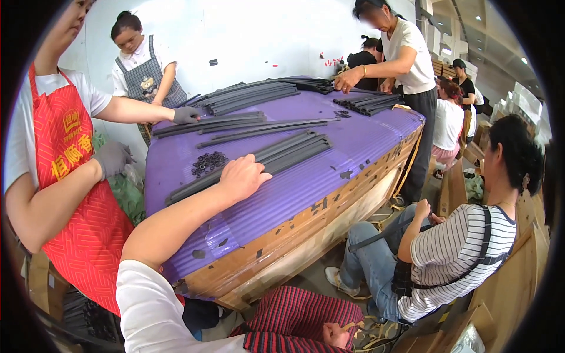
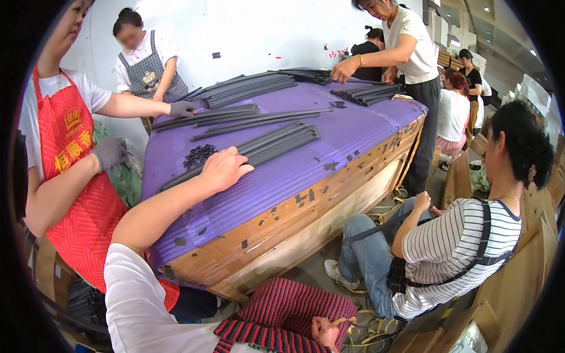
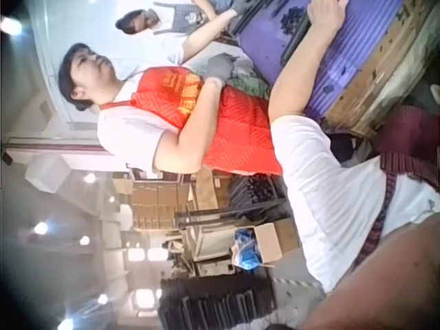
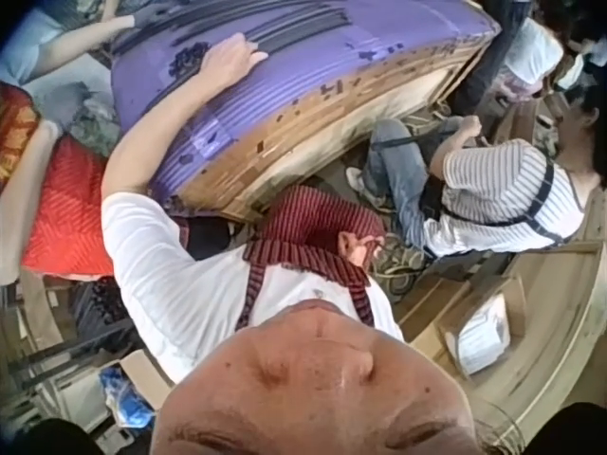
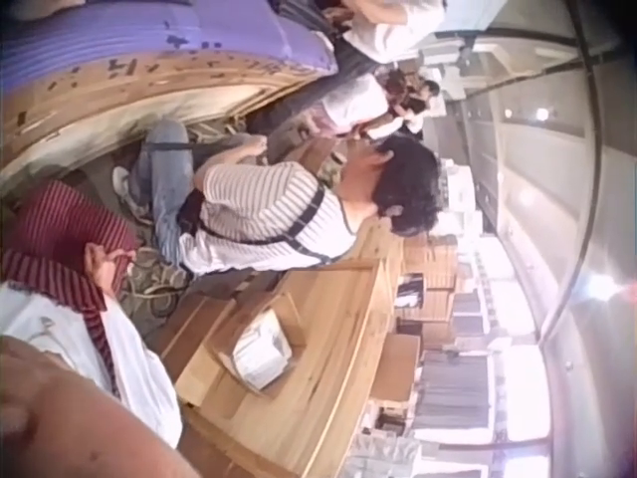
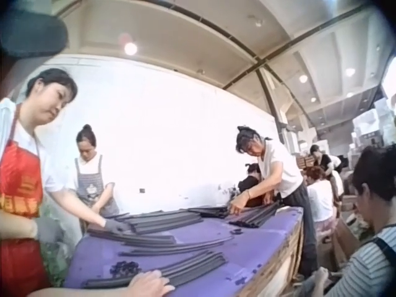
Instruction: Attaching black structural component straps or end caps onto long rubber and metal strips during product fabrication.
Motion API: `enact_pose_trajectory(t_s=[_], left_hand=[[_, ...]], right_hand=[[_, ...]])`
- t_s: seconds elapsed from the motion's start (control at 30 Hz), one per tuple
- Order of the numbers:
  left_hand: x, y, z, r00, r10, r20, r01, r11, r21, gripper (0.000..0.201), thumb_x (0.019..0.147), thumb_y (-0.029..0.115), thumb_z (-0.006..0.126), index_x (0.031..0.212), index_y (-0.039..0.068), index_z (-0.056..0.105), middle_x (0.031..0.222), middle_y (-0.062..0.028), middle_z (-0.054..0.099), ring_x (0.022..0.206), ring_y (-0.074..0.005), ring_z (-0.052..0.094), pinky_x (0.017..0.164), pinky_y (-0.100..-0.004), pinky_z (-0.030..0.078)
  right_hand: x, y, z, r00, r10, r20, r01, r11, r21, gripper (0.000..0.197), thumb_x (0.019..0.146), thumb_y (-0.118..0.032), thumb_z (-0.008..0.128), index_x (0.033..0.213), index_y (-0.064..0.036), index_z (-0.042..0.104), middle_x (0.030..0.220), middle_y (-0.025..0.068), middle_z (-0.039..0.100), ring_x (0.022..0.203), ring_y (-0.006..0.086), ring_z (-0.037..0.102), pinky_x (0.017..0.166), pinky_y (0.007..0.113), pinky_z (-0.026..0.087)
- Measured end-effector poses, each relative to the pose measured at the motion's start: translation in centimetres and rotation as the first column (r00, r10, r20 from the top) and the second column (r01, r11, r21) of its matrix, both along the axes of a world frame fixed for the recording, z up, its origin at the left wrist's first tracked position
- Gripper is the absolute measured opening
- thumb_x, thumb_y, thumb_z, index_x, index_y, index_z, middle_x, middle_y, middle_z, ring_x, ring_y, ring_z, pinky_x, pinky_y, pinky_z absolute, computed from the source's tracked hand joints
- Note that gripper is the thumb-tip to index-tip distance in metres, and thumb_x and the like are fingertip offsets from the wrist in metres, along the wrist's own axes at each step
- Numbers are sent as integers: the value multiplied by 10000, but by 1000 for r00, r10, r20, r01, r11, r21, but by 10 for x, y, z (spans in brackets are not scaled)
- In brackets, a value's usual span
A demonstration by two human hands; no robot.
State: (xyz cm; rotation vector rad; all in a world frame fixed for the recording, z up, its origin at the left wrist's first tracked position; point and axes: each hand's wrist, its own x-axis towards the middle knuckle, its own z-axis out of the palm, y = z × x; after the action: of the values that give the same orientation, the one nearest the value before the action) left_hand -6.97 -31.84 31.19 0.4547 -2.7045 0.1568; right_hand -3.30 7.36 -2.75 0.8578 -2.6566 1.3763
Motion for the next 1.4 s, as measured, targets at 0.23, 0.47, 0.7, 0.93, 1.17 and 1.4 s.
enact_pose_trajectory(t_s=[0.23, 0.47, 0.7, 0.93, 1.17, 1.4], left_hand=[[-10, -9, -19, 946, -232, -225, 206, 970, -131, 289, 814, 331, 501, 869, 71, 614, 811, -128, 544, 768, -303, 541, 656, -416, 433], [-45, -49, 21, 997, 39, -62, -31, 992, 125, 271, 862, 239, 420, 928, 33, 583, 905, -182, 590, 899, -351, 540, 766, -429, 434], [-68, -83, -4, 982, 179, 62, -189, 911, 366, 329, 805, 289, 535, 992, 25, 590, 950, -174, 604, 925, -315, 565, 797, -373, 443], [-67, -98, -6, 976, 217, -11, -195, 898, 394, 308, 731, 300, 634, 963, 98, 626, 975, -137, 609, 940, -293, 566, 785, -370, 451], [-64, -98, -10, 965, 260, -39, -220, 879, 423, 270, 759, 310, 594, 876, 73, 648, 878, -141, 627, 866, -261, 591, 758, -351, 445], [-67, -102, -10, 950, 312, 30, -293, 850, 437, 284, 791, 326, 557, 891, 73, 642, 947, -141, 613, 921, -298, 568, 781, -381, 446]], right_hand=[[-2, -2, -10, 995, 30, -91, -31, 999, -8, 88, 725, -160, 619, 774, -87, 621, 620, 101, 585, 547, 244, 592, 486, 334, 468], [0, 2, -2, 996, 30, -78, -29, 999, 19, 95, 714, -150, 619, 772, -74, 615, 637, 105, 588, 559, 252, 593, 503, 343, 470], [12, 0, 36, 981, -62, -183, 76, 995, 68, 62, 797, -166, 561, 836, -132, 595, 668, 152, 572, 426, 266, 513, 476, 376, 441], [8, 0, 34, 990, -24, -137, 60, 962, 266, 95, 803, -225, 552, 840, -152, 599, 614, 129, 564, 417, 264, 506, 485, 391, 432], [9, -7, 46, 979, -44, -199, 81, 980, 183, 101, 797, -220, 556, 851, -152, 608, 595, 137, 562, 471, 286, 530, 700, 426, 419], [12, -11, 65, 984, -20, -178, 43, 991, 128, 102, 801, -193, 550, 860, -127, 603, 655, 135, 582, 514, 303, 552, 749, 433, 406]])
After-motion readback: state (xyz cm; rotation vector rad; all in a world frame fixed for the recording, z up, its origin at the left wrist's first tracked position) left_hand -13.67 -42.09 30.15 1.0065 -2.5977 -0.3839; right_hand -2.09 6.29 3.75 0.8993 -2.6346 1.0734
